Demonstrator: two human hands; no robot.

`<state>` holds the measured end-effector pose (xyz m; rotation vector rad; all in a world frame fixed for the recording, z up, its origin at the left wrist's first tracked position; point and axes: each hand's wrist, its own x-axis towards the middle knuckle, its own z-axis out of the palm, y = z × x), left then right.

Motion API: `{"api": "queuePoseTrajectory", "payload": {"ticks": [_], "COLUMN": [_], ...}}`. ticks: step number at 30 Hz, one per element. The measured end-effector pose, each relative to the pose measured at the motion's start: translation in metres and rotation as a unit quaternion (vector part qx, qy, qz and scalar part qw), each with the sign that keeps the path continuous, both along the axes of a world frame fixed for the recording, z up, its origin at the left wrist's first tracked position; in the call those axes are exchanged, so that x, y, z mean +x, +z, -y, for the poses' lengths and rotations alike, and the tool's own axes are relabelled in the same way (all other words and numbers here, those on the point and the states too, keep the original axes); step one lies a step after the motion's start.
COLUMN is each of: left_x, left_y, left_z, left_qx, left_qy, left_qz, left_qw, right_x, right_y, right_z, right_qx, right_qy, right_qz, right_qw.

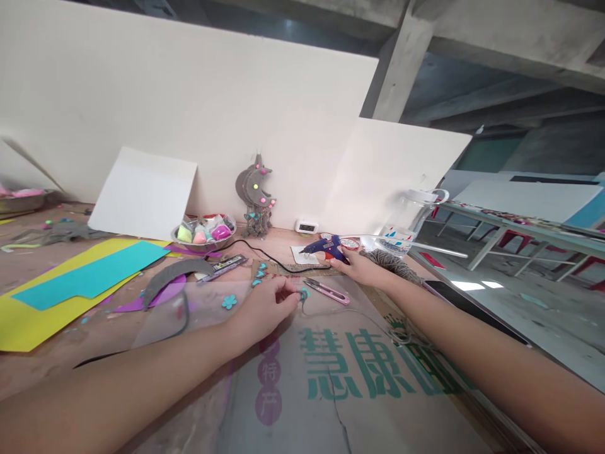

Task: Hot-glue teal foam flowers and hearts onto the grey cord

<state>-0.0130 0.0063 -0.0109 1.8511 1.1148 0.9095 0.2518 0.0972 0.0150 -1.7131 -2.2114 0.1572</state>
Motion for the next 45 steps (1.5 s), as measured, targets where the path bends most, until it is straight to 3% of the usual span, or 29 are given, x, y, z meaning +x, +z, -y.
{"api": "queuePoseTrajectory", "payload": {"ticks": [5,9,11,16,19,22,25,28,31,39,45], "left_x": [-0.001,-0.001,-0.001,-0.001,-0.001,-0.002,-0.002,-0.002,-0.001,-0.002,-0.001], "left_y": [0.005,0.003,0.003,0.003,0.004,0.004,0.005,0.007,0.008,0.007,0.007], "left_z": [0.004,0.004,0.003,0.004,0.004,0.005,0.006,0.007,0.008,0.009,0.009], "left_qx": [0.01,0.013,0.012,0.024,0.053,0.064,0.057,0.058,0.067,0.066,0.056], "left_qy": [0.006,0.009,0.011,0.013,0.011,0.015,0.024,0.021,0.007,-0.025,-0.042], "left_qz": [0.0,0.001,0.004,0.0,-0.014,-0.026,-0.032,-0.039,-0.046,-0.061,-0.067], "left_qw": [1.0,1.0,1.0,1.0,0.998,0.998,0.998,0.997,0.997,0.996,0.995], "right_x": [-0.004,-0.026,-0.043,-0.076,-0.083,-0.084,-0.082,-0.079,-0.075,-0.071,-0.076], "right_y": [0.006,0.01,0.01,-0.001,-0.009,-0.011,-0.009,-0.008,-0.009,-0.008,-0.008], "right_z": [0.026,0.06,0.077,0.109,0.117,0.12,0.122,0.122,0.12,0.12,0.122], "right_qx": [0.042,0.082,0.026,-0.154,-0.236,-0.267,-0.222,-0.075,0.029,0.109,0.081], "right_qy": [0.009,0.03,0.039,0.061,0.07,0.112,0.134,0.121,0.11,0.129,0.108], "right_qz": [-0.02,-0.134,-0.219,-0.385,-0.412,-0.408,-0.382,-0.3,-0.214,-0.166,-0.204], "right_qw": [0.999,0.987,0.975,0.908,0.878,0.866,0.887,0.943,0.97,0.972,0.97]}}
